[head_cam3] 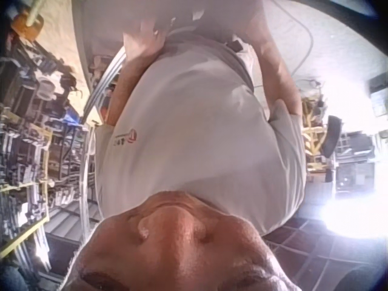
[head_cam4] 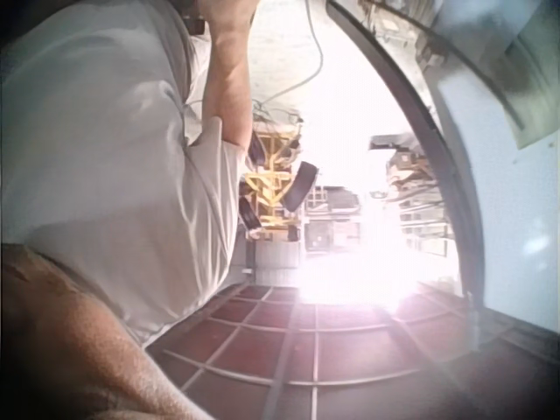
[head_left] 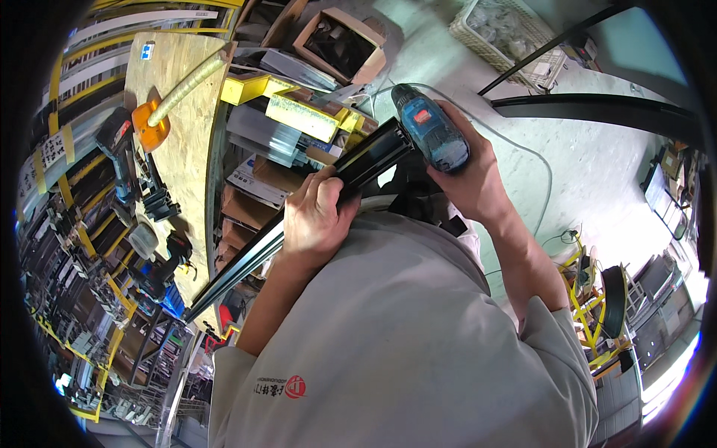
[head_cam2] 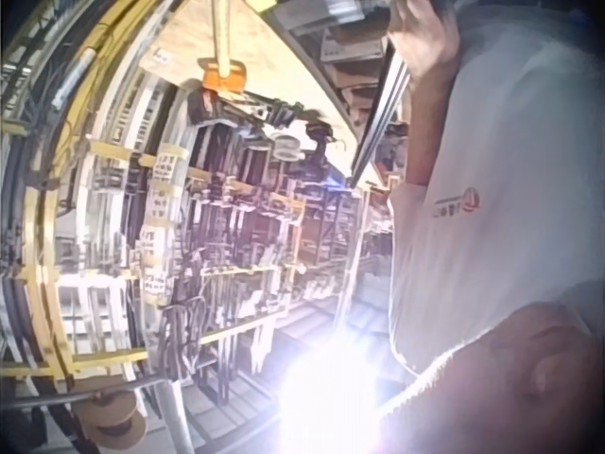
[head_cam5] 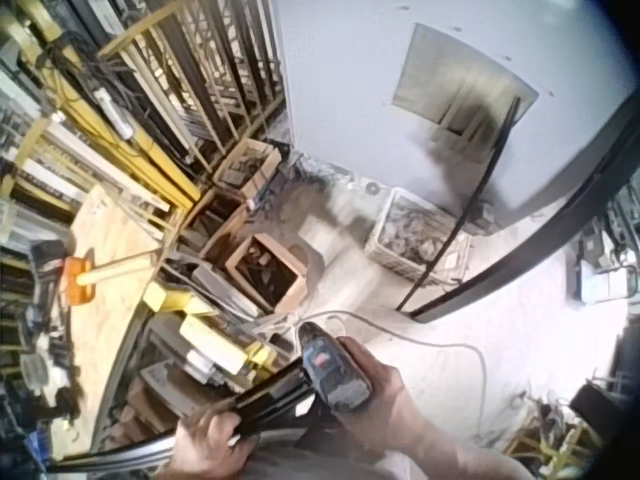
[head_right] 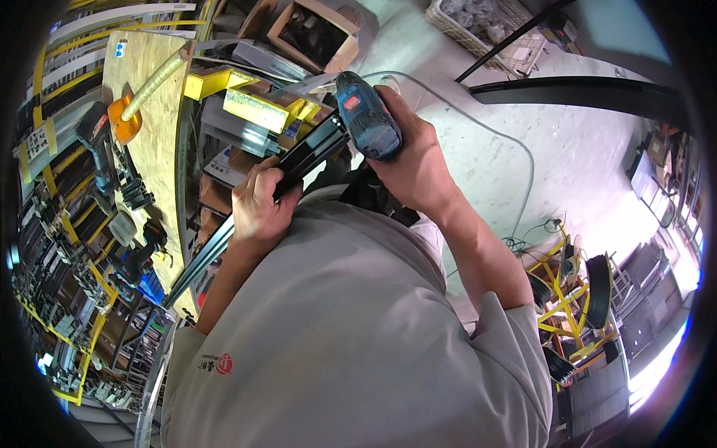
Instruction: The person holds a long black metal frame, then picks up a cordless drill to drill several holes into a smaller metal piece attached to the frame.
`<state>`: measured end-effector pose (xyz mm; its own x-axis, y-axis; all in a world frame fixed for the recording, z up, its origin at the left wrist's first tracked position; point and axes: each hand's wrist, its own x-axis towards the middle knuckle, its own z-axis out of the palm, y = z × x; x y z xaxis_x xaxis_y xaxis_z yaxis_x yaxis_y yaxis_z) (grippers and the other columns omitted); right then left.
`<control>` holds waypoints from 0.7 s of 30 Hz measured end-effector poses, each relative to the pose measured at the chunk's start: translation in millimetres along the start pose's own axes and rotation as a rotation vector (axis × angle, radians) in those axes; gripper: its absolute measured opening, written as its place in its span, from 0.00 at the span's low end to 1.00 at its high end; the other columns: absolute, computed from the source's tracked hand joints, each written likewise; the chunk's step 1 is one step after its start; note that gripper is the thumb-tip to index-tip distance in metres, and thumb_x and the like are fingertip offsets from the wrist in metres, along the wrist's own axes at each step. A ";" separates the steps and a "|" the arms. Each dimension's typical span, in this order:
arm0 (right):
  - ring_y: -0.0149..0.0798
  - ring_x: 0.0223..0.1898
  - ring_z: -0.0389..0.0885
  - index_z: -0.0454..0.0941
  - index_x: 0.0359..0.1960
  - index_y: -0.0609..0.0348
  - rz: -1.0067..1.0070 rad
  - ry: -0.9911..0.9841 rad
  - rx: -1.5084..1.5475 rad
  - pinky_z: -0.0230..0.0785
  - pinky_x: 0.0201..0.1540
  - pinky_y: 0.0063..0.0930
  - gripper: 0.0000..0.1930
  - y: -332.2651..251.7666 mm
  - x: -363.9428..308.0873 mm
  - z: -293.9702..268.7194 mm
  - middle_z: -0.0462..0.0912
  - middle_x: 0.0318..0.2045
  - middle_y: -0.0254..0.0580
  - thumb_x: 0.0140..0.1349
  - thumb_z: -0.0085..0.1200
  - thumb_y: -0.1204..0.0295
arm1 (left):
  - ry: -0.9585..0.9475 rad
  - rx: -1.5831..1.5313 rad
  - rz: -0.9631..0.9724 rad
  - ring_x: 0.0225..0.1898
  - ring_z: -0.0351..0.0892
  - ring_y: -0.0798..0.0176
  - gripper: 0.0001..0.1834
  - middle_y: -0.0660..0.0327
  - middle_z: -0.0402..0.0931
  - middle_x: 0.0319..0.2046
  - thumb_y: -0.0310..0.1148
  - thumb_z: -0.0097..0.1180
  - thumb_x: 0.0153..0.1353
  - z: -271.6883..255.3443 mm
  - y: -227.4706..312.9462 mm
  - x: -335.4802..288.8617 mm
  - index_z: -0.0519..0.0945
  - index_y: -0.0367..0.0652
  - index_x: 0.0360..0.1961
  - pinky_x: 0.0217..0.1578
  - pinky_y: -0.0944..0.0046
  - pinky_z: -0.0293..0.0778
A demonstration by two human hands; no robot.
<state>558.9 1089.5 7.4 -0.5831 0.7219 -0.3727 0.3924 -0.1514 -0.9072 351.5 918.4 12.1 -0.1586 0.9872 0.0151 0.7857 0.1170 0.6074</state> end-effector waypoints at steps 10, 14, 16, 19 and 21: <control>0.35 0.57 0.79 0.67 0.71 0.67 0.010 -0.083 -0.025 0.68 0.64 0.28 0.40 -2.6 13.5 -0.6 0.83 0.56 0.52 0.51 0.57 0.86 | -0.021 -0.019 -0.030 0.41 0.86 0.38 0.27 0.43 0.83 0.46 0.21 0.76 0.47 -2.9 2.3 0.0 0.71 0.38 0.44 0.38 0.49 0.84; 0.37 0.52 0.81 0.67 0.70 0.69 -0.070 -0.098 -0.053 0.72 0.60 0.28 0.37 -4.3 17.6 0.2 0.85 0.51 0.56 0.54 0.58 0.85 | -0.003 -0.026 -0.027 0.41 0.86 0.38 0.27 0.43 0.83 0.46 0.21 0.76 0.47 -3.1 3.7 1.2 0.72 0.38 0.44 0.38 0.49 0.84; 0.37 0.52 0.81 0.67 0.70 0.68 -0.076 -0.103 -0.056 0.72 0.60 0.28 0.37 -4.1 18.3 0.5 0.85 0.51 0.56 0.54 0.58 0.84 | -0.007 -0.031 -0.033 0.41 0.86 0.38 0.27 0.43 0.83 0.46 0.21 0.76 0.47 -2.7 3.5 0.5 0.72 0.38 0.44 0.38 0.49 0.84; 0.37 0.52 0.82 0.68 0.70 0.68 -0.067 -0.089 -0.066 0.73 0.60 0.29 0.36 -4.7 15.2 -0.1 0.85 0.51 0.55 0.56 0.60 0.84 | -0.011 -0.022 -0.037 0.41 0.86 0.39 0.27 0.44 0.84 0.46 0.22 0.76 0.47 -1.7 3.5 -0.3 0.72 0.39 0.44 0.39 0.49 0.84; 0.37 0.52 0.82 0.68 0.70 0.67 -0.050 -0.069 -0.062 0.73 0.60 0.29 0.36 -8.7 10.2 -0.6 0.85 0.52 0.55 0.56 0.61 0.83 | -0.005 -0.018 -0.027 0.41 0.86 0.39 0.26 0.44 0.84 0.46 0.22 0.76 0.47 0.3 0.7 -2.5 0.72 0.39 0.44 0.40 0.49 0.84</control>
<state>550.0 1098.6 11.6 -0.6500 0.6788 -0.3417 0.4039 -0.0724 -0.9119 352.6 916.1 12.3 -0.1767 0.9842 -0.0053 0.7700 0.1416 0.6221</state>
